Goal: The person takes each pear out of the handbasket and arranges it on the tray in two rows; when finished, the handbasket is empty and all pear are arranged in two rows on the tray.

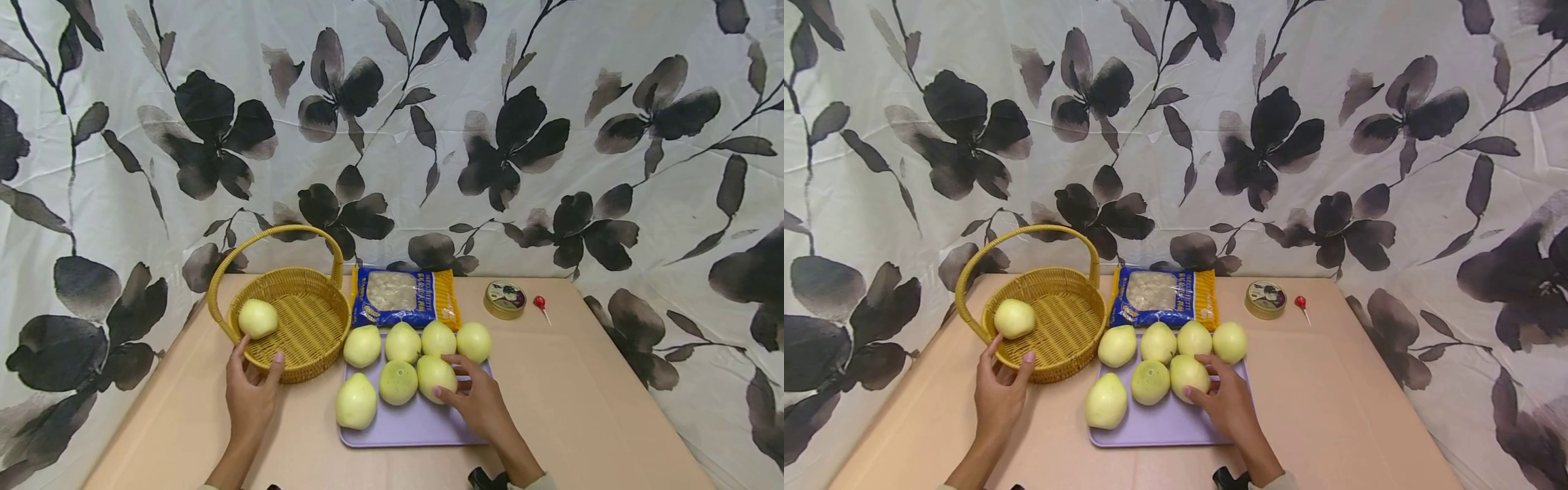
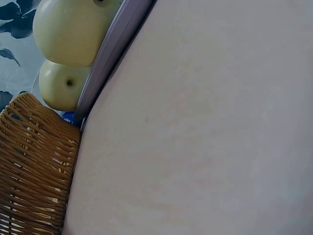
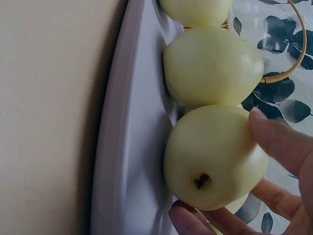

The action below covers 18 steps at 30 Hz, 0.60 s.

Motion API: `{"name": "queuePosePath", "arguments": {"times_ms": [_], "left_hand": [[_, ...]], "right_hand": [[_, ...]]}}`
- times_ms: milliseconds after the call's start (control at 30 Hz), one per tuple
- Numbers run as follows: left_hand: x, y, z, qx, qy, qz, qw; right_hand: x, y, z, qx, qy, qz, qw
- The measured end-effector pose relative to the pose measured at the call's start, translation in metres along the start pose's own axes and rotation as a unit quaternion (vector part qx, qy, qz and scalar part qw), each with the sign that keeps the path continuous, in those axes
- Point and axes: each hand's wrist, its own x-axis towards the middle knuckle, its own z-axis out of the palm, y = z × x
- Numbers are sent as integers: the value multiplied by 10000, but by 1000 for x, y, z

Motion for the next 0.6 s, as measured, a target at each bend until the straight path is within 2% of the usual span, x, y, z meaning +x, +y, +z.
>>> {"name": "queuePosePath", "arguments": {"times_ms": [400, 600], "left_hand": [[-1, 1, 0, 71, 12, 30, 10000], [-1, 0, 0, -20, -32, 44, 10000]], "right_hand": [[0, -3, -5, 48, 51, -53, 10000], [4, -14, -11, -150, 198, -328, 9992]]}}
